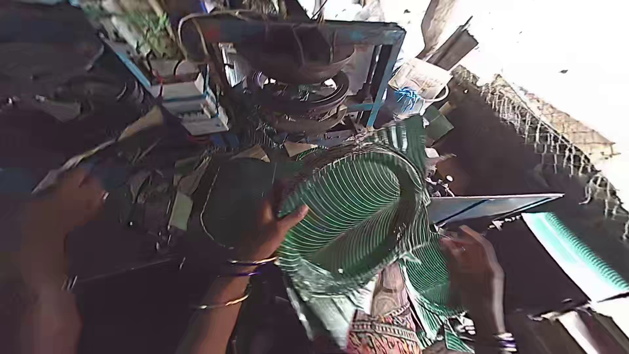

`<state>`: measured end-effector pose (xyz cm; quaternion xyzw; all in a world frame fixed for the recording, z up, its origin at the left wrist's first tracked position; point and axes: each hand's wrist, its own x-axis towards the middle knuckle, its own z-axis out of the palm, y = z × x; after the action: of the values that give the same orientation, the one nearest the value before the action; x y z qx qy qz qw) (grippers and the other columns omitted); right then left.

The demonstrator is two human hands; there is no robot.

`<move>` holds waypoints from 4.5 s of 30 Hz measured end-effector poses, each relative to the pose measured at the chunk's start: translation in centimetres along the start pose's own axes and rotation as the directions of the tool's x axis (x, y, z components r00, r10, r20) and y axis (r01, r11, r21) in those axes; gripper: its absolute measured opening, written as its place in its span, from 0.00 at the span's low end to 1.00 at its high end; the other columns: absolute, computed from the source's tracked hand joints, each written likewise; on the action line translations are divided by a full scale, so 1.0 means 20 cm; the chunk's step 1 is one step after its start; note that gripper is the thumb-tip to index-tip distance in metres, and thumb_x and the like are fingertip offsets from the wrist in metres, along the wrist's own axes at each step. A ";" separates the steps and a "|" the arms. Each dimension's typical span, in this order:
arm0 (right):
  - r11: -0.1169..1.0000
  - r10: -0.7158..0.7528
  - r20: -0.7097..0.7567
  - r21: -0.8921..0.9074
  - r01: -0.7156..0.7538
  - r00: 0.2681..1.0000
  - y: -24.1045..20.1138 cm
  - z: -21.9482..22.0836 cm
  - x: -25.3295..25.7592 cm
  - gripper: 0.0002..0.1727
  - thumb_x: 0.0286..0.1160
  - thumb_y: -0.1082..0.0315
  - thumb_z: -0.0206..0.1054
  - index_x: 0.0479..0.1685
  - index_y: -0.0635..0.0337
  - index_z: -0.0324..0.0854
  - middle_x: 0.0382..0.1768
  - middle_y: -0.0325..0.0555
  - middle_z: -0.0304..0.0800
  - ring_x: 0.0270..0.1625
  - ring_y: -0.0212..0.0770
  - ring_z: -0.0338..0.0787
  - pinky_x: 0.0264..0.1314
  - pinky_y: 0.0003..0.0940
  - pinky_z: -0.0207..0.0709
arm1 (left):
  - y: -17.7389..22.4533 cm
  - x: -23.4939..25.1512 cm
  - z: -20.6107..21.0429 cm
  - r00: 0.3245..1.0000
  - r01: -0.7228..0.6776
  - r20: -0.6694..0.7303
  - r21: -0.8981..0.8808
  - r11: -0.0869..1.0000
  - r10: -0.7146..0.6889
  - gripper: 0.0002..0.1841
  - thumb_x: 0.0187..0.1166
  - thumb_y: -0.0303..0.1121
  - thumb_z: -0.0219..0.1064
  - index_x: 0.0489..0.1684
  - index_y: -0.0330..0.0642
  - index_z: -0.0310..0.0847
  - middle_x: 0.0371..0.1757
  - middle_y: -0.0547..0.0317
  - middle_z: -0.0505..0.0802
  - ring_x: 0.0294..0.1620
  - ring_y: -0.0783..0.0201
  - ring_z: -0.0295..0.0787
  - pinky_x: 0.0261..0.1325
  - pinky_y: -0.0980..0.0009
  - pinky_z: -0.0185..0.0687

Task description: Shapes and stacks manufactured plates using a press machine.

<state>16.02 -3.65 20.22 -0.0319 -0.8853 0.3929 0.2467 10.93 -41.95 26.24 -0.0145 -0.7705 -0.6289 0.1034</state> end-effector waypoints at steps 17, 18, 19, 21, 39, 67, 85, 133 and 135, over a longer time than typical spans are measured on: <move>0.914 -0.398 0.366 0.081 0.397 0.841 -0.26 0.41 -0.29 0.25 0.70 0.42 0.72 0.39 0.59 0.86 0.28 0.48 0.89 0.27 0.48 0.90 0.25 0.50 0.81 | 0.00 -0.29 -0.56 0.945 -0.315 0.192 0.306 0.898 0.266 0.24 0.74 0.44 0.73 0.69 0.49 0.84 0.63 0.76 0.92 0.64 0.82 0.86 0.70 0.81 0.81; 0.932 -0.352 0.495 0.108 0.345 0.794 -0.19 0.39 -0.35 0.25 0.65 0.45 0.75 0.37 0.62 0.88 0.28 0.51 0.91 0.30 0.54 0.92 0.30 0.58 0.83 | 0.00 -0.30 -0.59 0.957 -0.286 0.148 0.318 0.904 0.251 0.25 0.73 0.44 0.74 0.68 0.46 0.83 0.63 0.76 0.92 0.63 0.84 0.85 0.69 0.82 0.80; 0.943 -0.313 0.633 0.118 0.311 0.708 -0.14 0.35 -0.39 0.22 0.62 0.49 0.78 0.33 0.62 0.90 0.30 0.53 0.93 0.36 0.57 0.94 0.39 0.63 0.84 | -0.01 -0.31 -0.61 0.964 -0.263 0.129 0.330 0.907 0.233 0.25 0.73 0.44 0.74 0.69 0.44 0.83 0.63 0.75 0.92 0.63 0.85 0.85 0.69 0.82 0.80; 0.972 -0.216 0.781 0.115 0.204 0.586 -0.12 0.19 -0.34 0.21 0.57 0.50 0.83 0.35 0.60 0.91 0.39 0.52 0.94 0.49 0.57 0.93 0.54 0.67 0.81 | 0.02 -0.28 -0.61 0.965 -0.247 0.165 0.338 0.908 0.202 0.25 0.74 0.44 0.73 0.70 0.45 0.82 0.62 0.73 0.92 0.62 0.83 0.86 0.68 0.80 0.82; 0.976 -0.205 0.199 0.114 0.185 0.958 -0.20 0.08 0.16 0.28 0.62 0.58 0.80 0.51 0.76 0.85 0.48 0.46 0.94 0.52 0.10 0.87 0.62 0.11 0.79 | 0.04 -0.28 -0.20 0.871 -0.323 0.490 0.527 0.786 0.029 0.29 0.72 0.27 0.77 0.73 0.53 0.73 0.68 0.57 0.84 0.64 0.58 0.86 0.62 0.57 0.86; 0.938 -0.104 0.104 0.342 0.063 0.989 0.15 0.03 0.09 0.31 0.65 0.54 0.82 0.58 0.67 0.76 0.49 0.26 0.91 0.55 0.16 0.89 0.66 0.20 0.83 | -0.07 -0.43 -0.24 0.898 -0.373 0.314 0.167 0.913 0.309 0.44 0.69 0.67 0.71 0.82 0.48 0.69 0.76 0.60 0.83 0.72 0.64 0.82 0.69 0.62 0.86; 0.769 0.445 0.055 0.488 -0.413 0.894 0.33 0.07 -0.05 0.32 0.66 0.51 0.77 0.56 0.68 0.70 0.36 0.33 0.88 0.39 0.24 0.91 0.48 0.26 0.89 | -0.67 -1.09 -0.82 0.859 0.304 0.091 0.701 0.645 -0.504 0.35 0.70 0.46 0.79 0.72 0.29 0.79 0.68 0.22 0.82 0.68 0.24 0.79 0.70 0.28 0.70; 0.556 0.674 -0.003 0.661 -0.504 0.739 0.04 0.47 0.03 0.24 0.93 0.47 0.50 0.51 0.58 0.81 0.32 0.38 0.86 0.33 0.30 0.87 0.39 0.29 0.85 | -0.26 -0.33 0.49 0.913 -0.320 0.300 0.113 0.941 0.275 0.46 0.66 0.61 0.78 0.77 0.33 0.71 0.68 0.43 0.87 0.67 0.56 0.87 0.68 0.56 0.85; 0.542 0.657 0.031 0.675 -0.500 0.753 0.03 0.51 0.03 0.27 0.93 0.45 0.47 0.58 0.60 0.80 0.40 0.44 0.88 0.43 0.34 0.90 0.48 0.35 0.86 | -0.32 -0.53 0.64 0.907 -0.258 0.379 0.160 0.953 0.182 0.26 0.82 0.49 0.67 0.67 0.35 0.83 0.53 0.45 0.95 0.53 0.54 0.94 0.58 0.54 0.90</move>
<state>10.72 -9.96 14.27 -0.2817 -0.5969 0.7252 0.1959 18.56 -29.77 15.77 -0.2059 -0.8307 -0.5163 0.0323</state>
